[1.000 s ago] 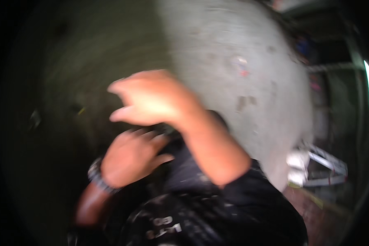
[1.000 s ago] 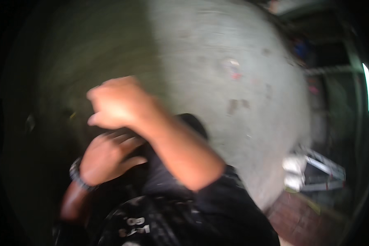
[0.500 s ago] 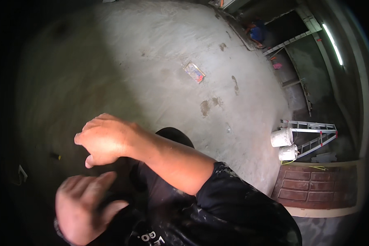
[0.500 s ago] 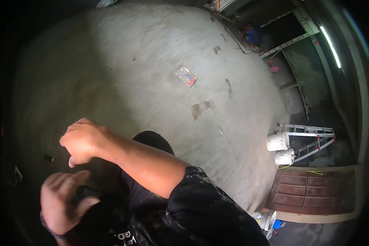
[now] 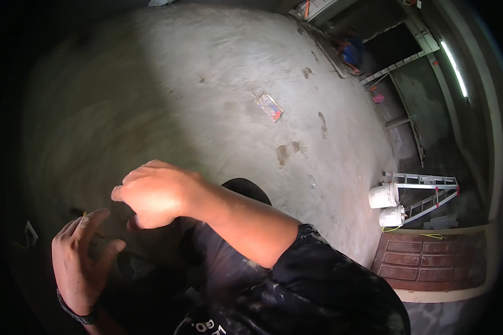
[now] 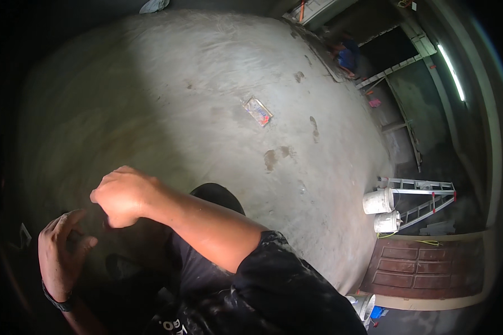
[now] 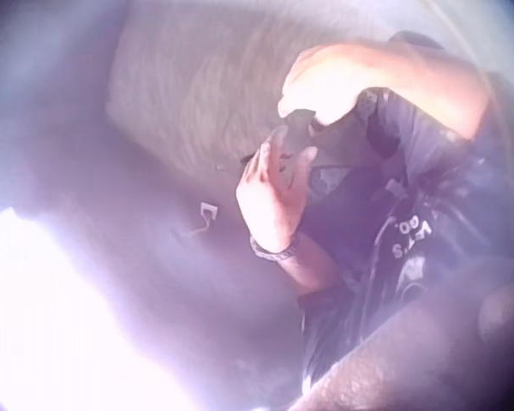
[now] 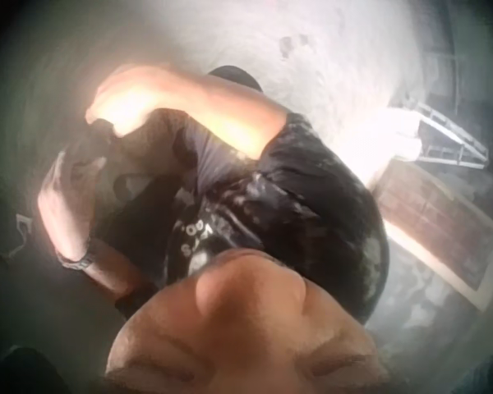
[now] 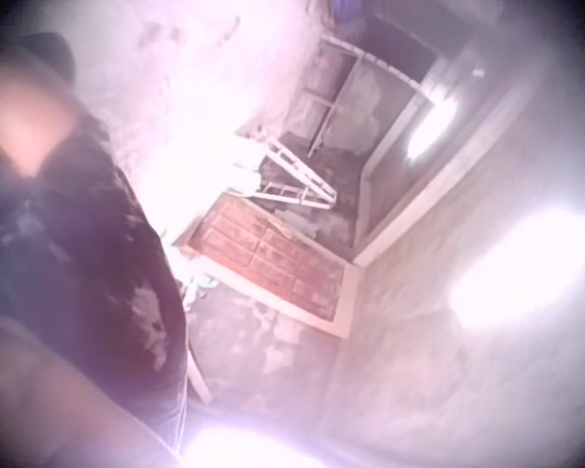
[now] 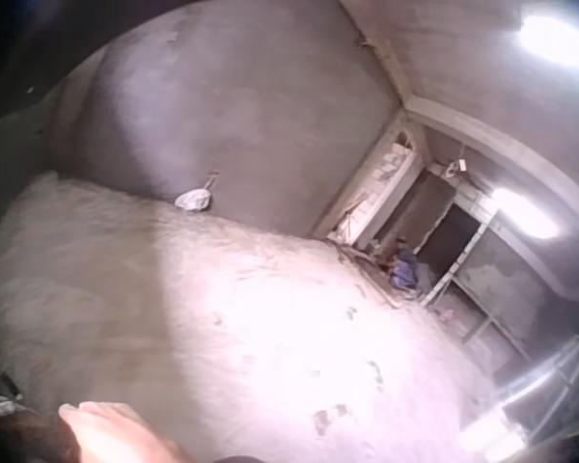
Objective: The person smooths the concrete floor using a trowel.
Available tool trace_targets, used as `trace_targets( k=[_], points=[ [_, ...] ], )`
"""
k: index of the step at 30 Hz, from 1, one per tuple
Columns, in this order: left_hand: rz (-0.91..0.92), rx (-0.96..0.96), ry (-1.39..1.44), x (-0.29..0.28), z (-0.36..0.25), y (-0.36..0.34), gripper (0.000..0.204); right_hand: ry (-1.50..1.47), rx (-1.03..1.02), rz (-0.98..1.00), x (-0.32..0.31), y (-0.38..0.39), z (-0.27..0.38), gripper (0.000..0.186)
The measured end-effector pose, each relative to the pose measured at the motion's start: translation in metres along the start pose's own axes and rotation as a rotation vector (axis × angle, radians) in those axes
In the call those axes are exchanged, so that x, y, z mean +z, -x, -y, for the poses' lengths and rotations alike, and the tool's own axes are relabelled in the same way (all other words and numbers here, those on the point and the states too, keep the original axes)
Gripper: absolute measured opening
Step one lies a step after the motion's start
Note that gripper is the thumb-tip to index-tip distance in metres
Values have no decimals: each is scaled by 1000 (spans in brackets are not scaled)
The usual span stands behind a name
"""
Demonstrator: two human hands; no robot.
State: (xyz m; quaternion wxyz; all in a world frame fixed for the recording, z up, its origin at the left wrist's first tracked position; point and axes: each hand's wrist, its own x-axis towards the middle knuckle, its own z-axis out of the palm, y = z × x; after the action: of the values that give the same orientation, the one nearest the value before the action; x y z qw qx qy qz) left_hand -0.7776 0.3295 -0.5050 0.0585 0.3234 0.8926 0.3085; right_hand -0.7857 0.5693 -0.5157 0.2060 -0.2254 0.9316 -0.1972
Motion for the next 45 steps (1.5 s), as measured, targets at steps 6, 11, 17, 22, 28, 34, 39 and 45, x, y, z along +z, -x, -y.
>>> trace_targets(
  k=[6,11,17,22,28,34,39,45],
  points=[
    [-78,33,-39,-2,3,-3,54,-2,17,7,0,0,-2,46],
    [-55,16,-41,-1,7,-3,52,4,12,33,-3,-1,4,47],
    [-55,33,-15,-2,0,-2,51,1,17,42,-3,2,3,46],
    [-52,73,7,0,0,-4,50,-2,2,10,-1,3,1,47],
    [-30,52,-9,0,2,-4,47,8,11,64,-2,1,1,51],
    [19,-24,15,0,-1,-6,48,17,16,79,-4,1,1,51],
    [11,-15,0,0,-1,-6,48,28,-9,46,-2,0,0,50],
    [6,0,3,2,-3,-6,48,33,-3,61,-1,0,-1,49]
  ],
)
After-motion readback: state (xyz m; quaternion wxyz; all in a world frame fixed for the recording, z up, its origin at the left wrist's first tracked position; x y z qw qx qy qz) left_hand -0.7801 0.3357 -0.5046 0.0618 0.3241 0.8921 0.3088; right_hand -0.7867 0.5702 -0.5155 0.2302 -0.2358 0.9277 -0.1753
